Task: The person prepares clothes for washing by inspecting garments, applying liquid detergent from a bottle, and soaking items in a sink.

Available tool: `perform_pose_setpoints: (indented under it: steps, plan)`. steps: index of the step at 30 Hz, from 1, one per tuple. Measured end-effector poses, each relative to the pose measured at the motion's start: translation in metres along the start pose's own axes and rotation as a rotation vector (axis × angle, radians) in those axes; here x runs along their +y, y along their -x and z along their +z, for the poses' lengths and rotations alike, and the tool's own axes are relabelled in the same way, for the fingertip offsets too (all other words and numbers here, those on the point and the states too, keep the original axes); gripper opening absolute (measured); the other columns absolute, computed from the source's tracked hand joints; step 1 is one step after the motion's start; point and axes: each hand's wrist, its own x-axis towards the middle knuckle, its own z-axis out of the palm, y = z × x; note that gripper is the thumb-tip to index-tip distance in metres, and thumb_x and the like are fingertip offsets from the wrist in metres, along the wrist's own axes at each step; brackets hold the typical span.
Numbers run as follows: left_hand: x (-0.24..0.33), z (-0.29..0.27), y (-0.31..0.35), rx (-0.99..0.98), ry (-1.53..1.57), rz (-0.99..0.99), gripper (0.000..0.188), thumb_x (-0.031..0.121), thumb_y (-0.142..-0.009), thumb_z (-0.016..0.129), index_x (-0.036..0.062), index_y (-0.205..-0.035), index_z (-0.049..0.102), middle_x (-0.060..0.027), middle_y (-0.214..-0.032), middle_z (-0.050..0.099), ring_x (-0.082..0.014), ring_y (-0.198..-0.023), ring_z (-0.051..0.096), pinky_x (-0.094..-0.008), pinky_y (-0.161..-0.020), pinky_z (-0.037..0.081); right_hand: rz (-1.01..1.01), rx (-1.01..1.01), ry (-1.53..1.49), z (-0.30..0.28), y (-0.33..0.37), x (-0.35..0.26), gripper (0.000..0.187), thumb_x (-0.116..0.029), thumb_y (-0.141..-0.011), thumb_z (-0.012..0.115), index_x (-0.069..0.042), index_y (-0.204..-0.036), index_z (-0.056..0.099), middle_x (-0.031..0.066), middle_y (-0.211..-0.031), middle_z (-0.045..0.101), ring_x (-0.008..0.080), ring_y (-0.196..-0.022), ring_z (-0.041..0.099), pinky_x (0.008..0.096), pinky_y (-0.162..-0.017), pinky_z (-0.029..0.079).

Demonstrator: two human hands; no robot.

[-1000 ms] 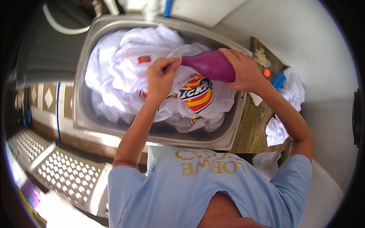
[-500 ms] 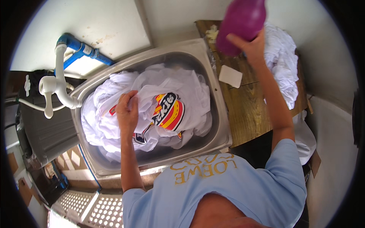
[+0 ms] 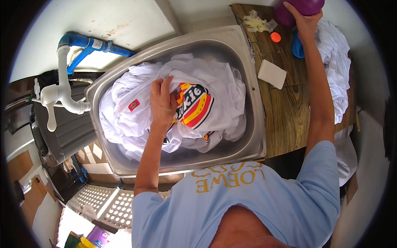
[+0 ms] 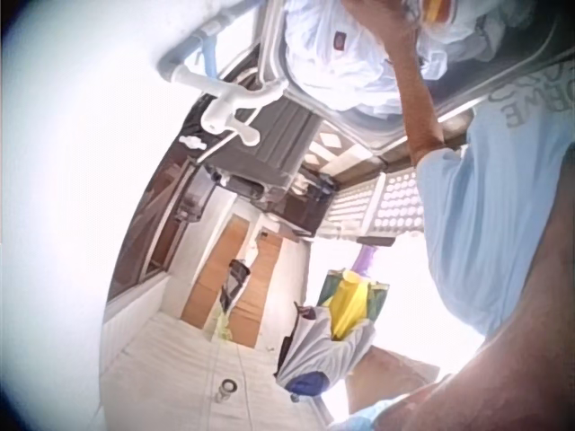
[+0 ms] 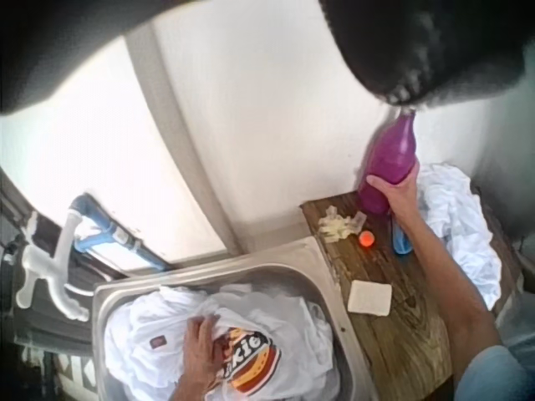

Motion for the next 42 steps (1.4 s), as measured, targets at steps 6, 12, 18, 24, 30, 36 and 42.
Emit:
perform_pose_setpoints:
  steps: [6, 12, 18, 24, 30, 36, 42]
  plan:
    - [-0.026, 0.006, -0.022, 0.171, -0.066, 0.034, 0.056, -0.013, -0.063, 0.048, 0.0040, -0.116, 0.053, -0.0200, -0.102, 0.051, -0.0406, -0.099, 0.051, -0.0447, -0.087, 0.043, -0.184, -0.110, 0.321, -0.029, 0.046, -0.049, 0.076, -0.023, -0.072, 0.083, -0.002, -0.127, 0.035, 0.0109, -0.118, 0.050, 0.0224, -0.112, 0.048, 0.0349, -0.096, 0.041]
    - [-0.027, -0.018, -0.040, 0.304, 0.004, -0.007, 0.051, -0.012, -0.062, 0.045, 0.0023, -0.110, 0.058, -0.0176, -0.097, 0.053, -0.0367, -0.094, 0.054, -0.0456, -0.086, 0.044, 0.047, -1.023, 0.356, -0.026, 0.249, -0.134, 0.062, -0.025, -0.083, 0.066, -0.013, -0.138, 0.042, 0.0221, -0.137, 0.039, 0.0399, -0.121, 0.042, 0.0463, -0.104, 0.037]
    - [-0.027, -0.029, -0.025, 0.154, -0.008, 0.071, 0.043, -0.009, -0.064, 0.050, 0.0011, -0.105, 0.055, -0.0182, -0.097, 0.050, -0.0387, -0.094, 0.051, -0.0460, -0.085, 0.041, 0.048, -1.029, 0.631, 0.024, 0.318, -0.100, 0.075, -0.024, -0.079, 0.067, -0.014, -0.145, 0.032, 0.0240, -0.146, 0.025, 0.0485, -0.126, 0.033, 0.0539, -0.106, 0.032]
    - [-0.031, -0.015, 0.000, 0.136, 0.077, 0.077, 0.039, -0.004, -0.071, 0.061, 0.0019, -0.109, 0.053, -0.0163, -0.103, 0.057, -0.0358, -0.099, 0.056, -0.0407, -0.087, 0.044, 0.059, -1.046, 0.871, 0.050, 0.330, -0.086, 0.083, -0.023, -0.082, 0.062, -0.017, -0.151, 0.017, 0.0213, -0.154, 0.014, 0.0484, -0.133, 0.027, 0.0601, -0.106, 0.030]
    - [-0.032, -0.055, -0.007, -0.112, 0.554, 0.018, 0.041, -0.003, -0.075, 0.062, 0.0047, -0.114, 0.053, -0.0072, -0.108, 0.059, -0.0204, -0.099, 0.057, -0.0322, -0.088, 0.044, 0.104, -1.309, 0.490, 0.055, 0.244, -0.118, 0.051, -0.025, -0.088, 0.057, -0.007, -0.135, 0.047, 0.0199, -0.136, 0.046, 0.0344, -0.126, 0.045, 0.0405, -0.106, 0.036]
    - [0.006, -0.074, -0.019, -0.341, 0.936, 0.108, 0.047, -0.009, -0.078, 0.055, 0.0034, -0.123, 0.047, -0.0063, -0.124, 0.051, -0.0148, -0.120, 0.047, -0.0290, -0.103, 0.035, 0.123, -1.007, -0.348, 0.132, 0.230, -0.121, 0.040, -0.029, -0.102, 0.037, 0.001, -0.114, 0.060, 0.0133, -0.113, 0.061, 0.0222, -0.105, 0.056, 0.0319, -0.100, 0.037]
    - [0.025, -0.083, 0.006, -0.254, 0.850, -0.069, 0.039, 0.000, -0.082, 0.059, 0.0018, -0.121, 0.051, -0.0136, -0.116, 0.057, -0.0209, -0.112, 0.056, -0.0328, -0.097, 0.042, 0.415, -1.077, -0.084, 0.127, 0.225, -0.119, 0.037, -0.030, -0.097, 0.049, 0.003, -0.089, 0.064, 0.0081, -0.081, 0.062, 0.0152, -0.079, 0.055, 0.0302, -0.076, 0.041]
